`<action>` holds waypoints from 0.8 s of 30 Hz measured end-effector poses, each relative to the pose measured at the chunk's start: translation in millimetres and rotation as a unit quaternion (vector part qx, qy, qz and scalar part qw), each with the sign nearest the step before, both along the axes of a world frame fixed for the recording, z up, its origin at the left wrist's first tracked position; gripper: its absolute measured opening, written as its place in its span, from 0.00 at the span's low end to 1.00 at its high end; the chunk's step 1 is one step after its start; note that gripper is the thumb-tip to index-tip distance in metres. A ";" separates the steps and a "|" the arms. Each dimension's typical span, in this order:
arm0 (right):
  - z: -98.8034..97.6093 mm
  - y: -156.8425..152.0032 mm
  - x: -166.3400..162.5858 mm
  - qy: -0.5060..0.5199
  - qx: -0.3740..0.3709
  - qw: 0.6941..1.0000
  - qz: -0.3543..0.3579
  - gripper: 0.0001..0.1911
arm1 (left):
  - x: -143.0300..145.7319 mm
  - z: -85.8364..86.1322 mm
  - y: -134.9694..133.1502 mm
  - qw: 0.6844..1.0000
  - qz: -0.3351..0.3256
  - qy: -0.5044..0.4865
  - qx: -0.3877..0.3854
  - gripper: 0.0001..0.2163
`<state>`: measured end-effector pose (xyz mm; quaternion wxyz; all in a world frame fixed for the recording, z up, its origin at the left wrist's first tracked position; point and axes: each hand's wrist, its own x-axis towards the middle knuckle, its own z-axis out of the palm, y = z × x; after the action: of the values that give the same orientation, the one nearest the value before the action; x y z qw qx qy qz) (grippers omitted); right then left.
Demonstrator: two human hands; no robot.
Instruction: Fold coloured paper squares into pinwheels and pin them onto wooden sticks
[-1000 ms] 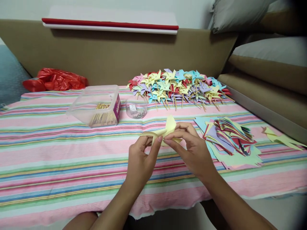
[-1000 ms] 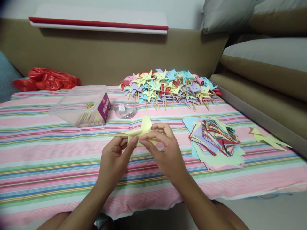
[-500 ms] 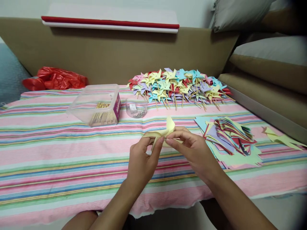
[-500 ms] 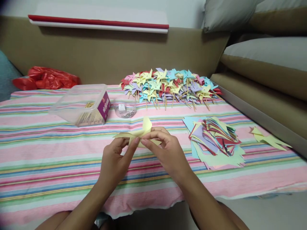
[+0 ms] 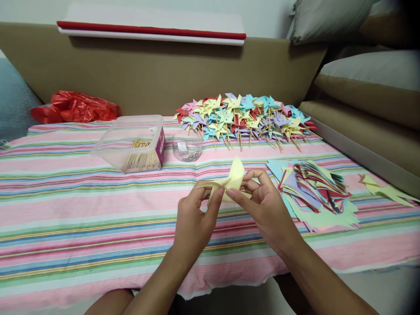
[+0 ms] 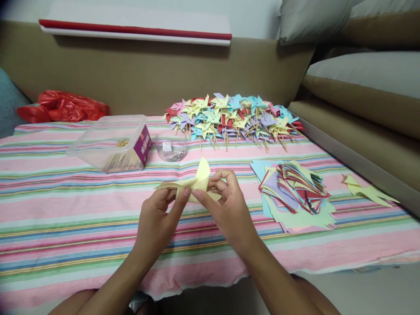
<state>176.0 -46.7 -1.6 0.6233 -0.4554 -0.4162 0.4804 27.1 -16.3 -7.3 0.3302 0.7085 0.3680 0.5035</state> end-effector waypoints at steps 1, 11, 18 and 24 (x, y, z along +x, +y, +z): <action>0.2 0.1 -0.2 0.006 -0.005 1.000 0.003 0.20 | 0.3 0.1 0.0 1.000 -0.003 -0.004 0.000 0.05; 2.9 -2.9 2.9 -0.076 -0.007 0.996 0.049 0.10 | -2.6 -4.1 0.1 0.999 -0.003 0.030 0.024 0.03; 3.0 -4.1 3.5 -0.103 -0.012 0.993 0.056 0.09 | -3.0 -8.0 -1.4 0.996 0.018 0.069 0.056 0.04; 2.2 -4.1 2.1 -0.093 -0.011 0.994 0.063 0.09 | -3.2 -7.6 -1.6 0.995 0.012 0.086 0.044 0.04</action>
<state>178.1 -50.8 0.6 0.5453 -0.4778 -0.4951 0.4788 23.9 -17.9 -14.9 0.2597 0.7588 0.3804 0.4605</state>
